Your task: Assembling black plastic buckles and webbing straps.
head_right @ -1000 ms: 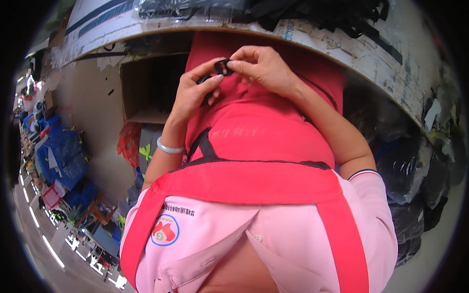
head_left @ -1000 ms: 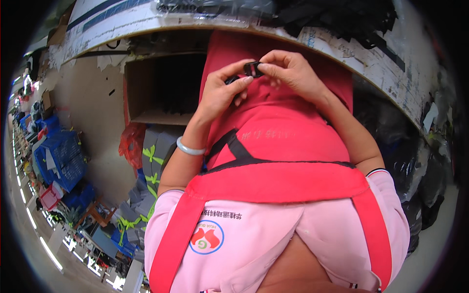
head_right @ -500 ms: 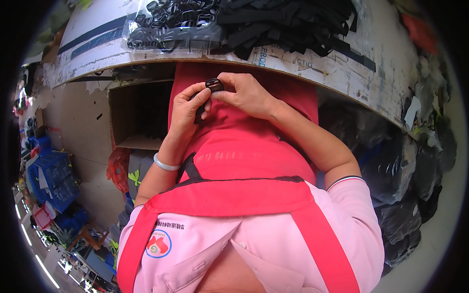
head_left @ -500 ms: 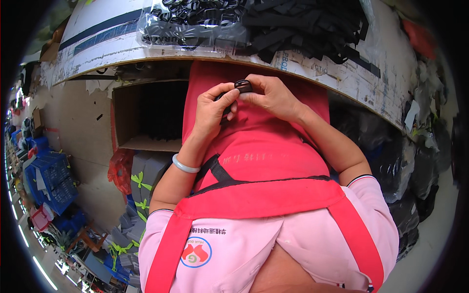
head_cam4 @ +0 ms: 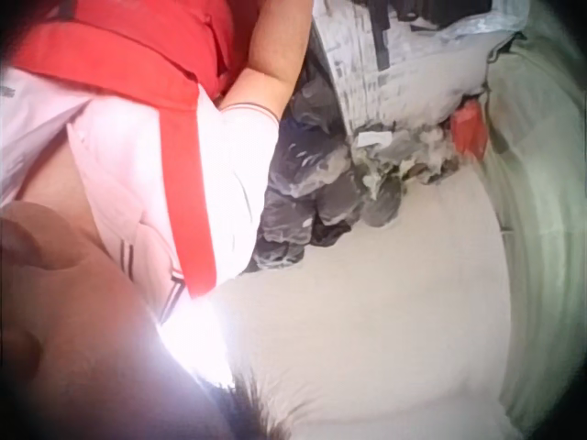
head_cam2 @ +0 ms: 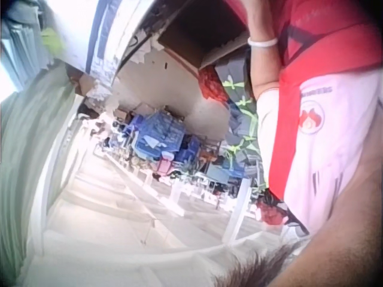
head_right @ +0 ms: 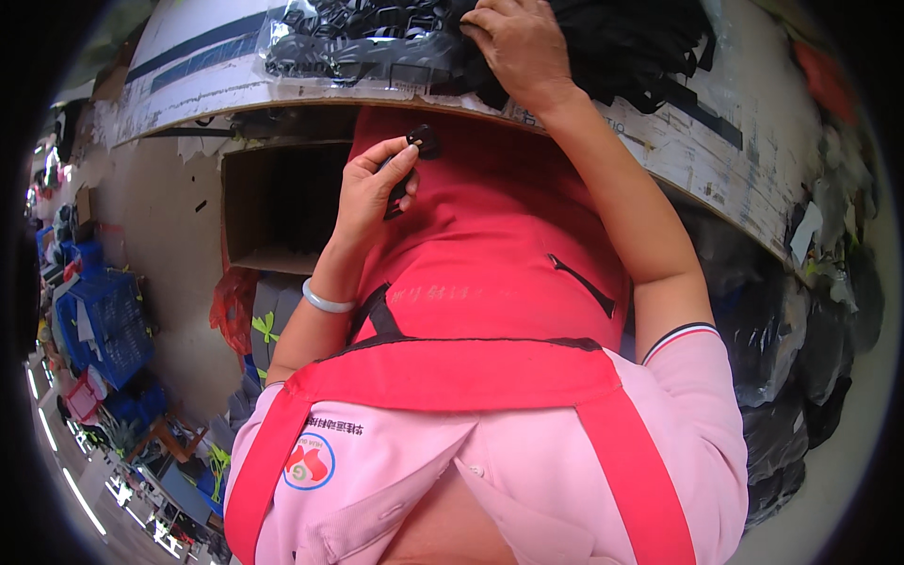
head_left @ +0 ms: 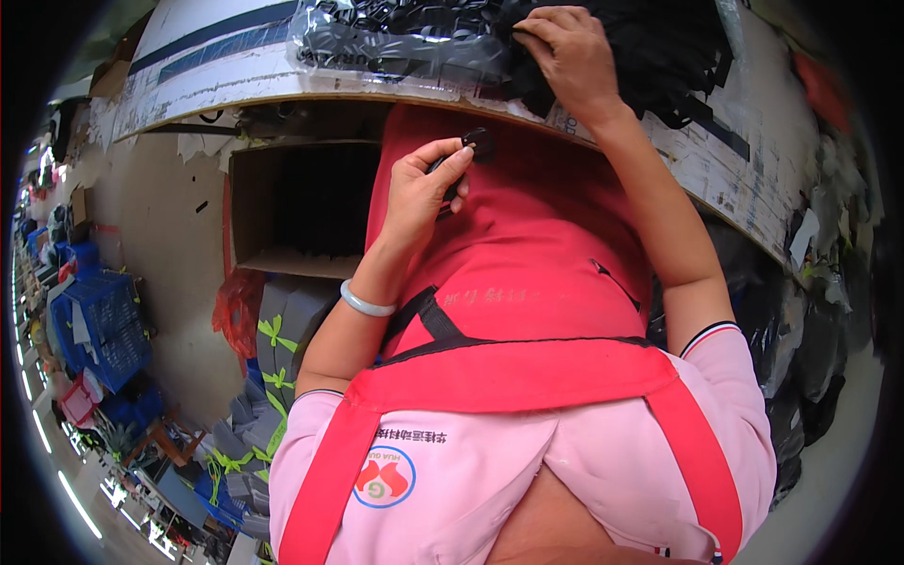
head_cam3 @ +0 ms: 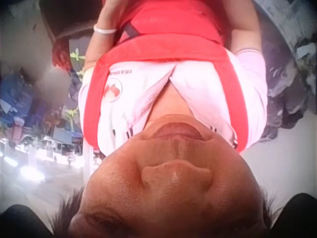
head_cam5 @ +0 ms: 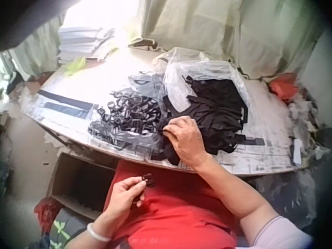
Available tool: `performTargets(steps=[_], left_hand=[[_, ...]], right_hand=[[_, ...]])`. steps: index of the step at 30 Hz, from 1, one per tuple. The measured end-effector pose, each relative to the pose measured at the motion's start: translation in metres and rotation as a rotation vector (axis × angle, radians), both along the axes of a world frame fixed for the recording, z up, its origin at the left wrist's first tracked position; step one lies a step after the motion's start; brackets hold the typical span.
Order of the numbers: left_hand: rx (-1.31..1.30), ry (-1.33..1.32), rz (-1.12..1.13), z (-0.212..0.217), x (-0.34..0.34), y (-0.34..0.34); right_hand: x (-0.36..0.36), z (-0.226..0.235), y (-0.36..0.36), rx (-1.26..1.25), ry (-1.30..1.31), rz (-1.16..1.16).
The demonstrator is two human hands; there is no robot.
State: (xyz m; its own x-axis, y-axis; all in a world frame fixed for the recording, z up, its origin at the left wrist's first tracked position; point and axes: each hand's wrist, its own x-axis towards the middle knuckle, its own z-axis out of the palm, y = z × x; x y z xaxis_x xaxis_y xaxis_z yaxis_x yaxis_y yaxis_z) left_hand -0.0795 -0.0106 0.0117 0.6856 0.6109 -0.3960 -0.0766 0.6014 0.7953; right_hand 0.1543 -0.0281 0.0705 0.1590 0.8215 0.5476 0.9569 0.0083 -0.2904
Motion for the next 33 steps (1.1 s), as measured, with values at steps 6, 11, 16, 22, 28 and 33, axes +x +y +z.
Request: performTargets(steps=[6,11,16,22,28,33], left_hand=[[0.105,0.103,0.056,0.000,-0.007,0.005],[0.136,0.116,0.079,0.007,0.001,0.002],[0.528,0.156,0.101,-0.003,0.004,-0.002],[1.336,0.142,0.216,-0.009,0.008,0.003],[0.316,0.135,0.110,-0.002,-0.005,-0.009],[-0.305,-0.033,0.048,-0.012,-0.002,-0.005]], right_hand=[[-0.060,0.026,-0.049,-0.326,0.942,0.115],[-0.071,-0.013,-0.069,-0.562,1.303,0.114],[-0.073,-0.019,-0.068,-0.517,1.647,0.047],[-0.080,-0.036,-0.066,-0.307,1.757,0.120],[-0.072,-0.041,-0.064,-0.434,1.840,0.133],[-0.079,-0.049,-0.069,-0.348,1.632,0.164]])
